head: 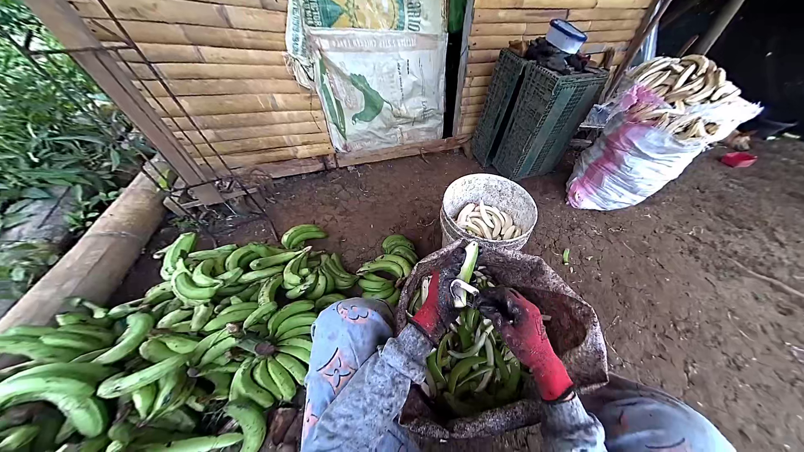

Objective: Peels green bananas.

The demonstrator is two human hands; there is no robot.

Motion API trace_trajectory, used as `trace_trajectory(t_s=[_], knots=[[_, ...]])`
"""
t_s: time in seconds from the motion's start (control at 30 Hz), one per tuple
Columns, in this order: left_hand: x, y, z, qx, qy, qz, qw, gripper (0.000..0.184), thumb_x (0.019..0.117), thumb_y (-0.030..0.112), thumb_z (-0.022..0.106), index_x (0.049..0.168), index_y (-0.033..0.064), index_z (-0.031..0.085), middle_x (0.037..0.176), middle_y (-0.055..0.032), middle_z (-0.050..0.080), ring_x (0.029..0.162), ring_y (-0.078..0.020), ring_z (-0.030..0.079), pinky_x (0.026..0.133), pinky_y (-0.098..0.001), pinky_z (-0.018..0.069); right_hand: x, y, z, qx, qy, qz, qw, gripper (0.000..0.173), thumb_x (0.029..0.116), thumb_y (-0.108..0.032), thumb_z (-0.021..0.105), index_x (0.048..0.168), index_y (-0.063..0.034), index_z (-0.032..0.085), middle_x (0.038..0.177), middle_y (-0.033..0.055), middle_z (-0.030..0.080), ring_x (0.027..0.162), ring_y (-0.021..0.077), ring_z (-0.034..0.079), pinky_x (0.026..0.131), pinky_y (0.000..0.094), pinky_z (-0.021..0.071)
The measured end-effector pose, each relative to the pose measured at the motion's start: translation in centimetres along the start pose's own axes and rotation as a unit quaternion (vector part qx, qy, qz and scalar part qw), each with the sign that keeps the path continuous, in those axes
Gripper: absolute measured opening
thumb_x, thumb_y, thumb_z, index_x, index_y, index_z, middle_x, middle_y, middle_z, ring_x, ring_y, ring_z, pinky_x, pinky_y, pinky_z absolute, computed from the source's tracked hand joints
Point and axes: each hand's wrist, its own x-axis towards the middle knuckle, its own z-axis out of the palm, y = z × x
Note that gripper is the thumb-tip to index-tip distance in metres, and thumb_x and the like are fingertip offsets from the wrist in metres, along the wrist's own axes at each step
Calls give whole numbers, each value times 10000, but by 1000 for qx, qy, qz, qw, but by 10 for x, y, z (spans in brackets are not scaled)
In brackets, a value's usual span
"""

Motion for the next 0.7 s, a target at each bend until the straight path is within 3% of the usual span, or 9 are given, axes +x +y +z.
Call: trace_trajectory(t_s=[0.07,0.13,0.2,0.3,0.4,0.47,0.53,0.6,0.7], knots=[[3,-19,-1,-19,-53,-27,998,293,1109,135,330,1199,-24,559,880,-30,626,741,-63,618,708,-221,553,9,7,-8,-118,74,16,990,369,856,-122,697,1187,42,717,1129,283,690,1029,427,686,896,568,547],[9,-33,-1,-30,-67,-64,995,324,1122,199,321,1173,-21,553,825,-38,612,672,-100,608,637,-254,554,20,9,-16,-198,116,36,973,383,858,-132,686,1188,61,707,1150,341,662,1051,519,658,876,638,523],[9,-29,1,5,-39,-58,998,321,1117,206,366,1194,-35,564,846,-55,629,697,-107,629,663,-265,568,22,7,-17,-202,121,49,971,380,880,-133,674,1208,57,701,1154,327,667,1057,497,665,892,621,528],[10,-21,2,87,-28,2,996,341,1088,168,454,1342,-43,540,1092,-108,656,938,-78,635,874,-260,541,12,3,-6,-126,151,33,980,395,884,-107,665,1217,105,675,1106,299,693,1007,428,696,905,551,551],[6,-12,3,161,-80,62,982,309,1054,78,477,1297,-90,570,1147,-147,652,1025,-68,604,954,-239,487,10,7,-7,-134,176,7,975,399,885,-157,656,1191,98,688,1079,286,702,974,417,703,873,540,562],[2,-7,-1,171,-107,65,977,319,1051,44,454,1316,-93,567,1170,-152,651,1037,-67,600,962,-233,479,9,23,-21,-175,178,55,967,385,921,-168,634,1223,64,686,1115,296,691,1012,452,689,880,593,540],[5,-9,-7,122,-82,66,987,307,1071,87,426,1290,-68,576,1061,-103,662,928,-60,635,879,-240,538,8,42,-39,-175,178,112,962,376,969,-181,614,1276,31,666,1181,278,685,1088,433,674,945,600,512],[15,-12,-18,74,-39,70,994,346,1097,180,393,1332,-3,571,1036,-93,675,888,-104,653,836,-295,561,6,37,-39,-137,178,77,971,358,966,-199,631,1245,18,687,1146,217,717,1059,335,701,951,513,542],[23,-17,-16,9,6,80,997,386,1105,290,358,1380,106,556,1049,-49,678,875,-95,649,794,-289,561,-3,1,-8,-46,134,-32,989,334,956,-254,661,1169,-7,732,1065,119,746,970,159,710,898,314,577]])
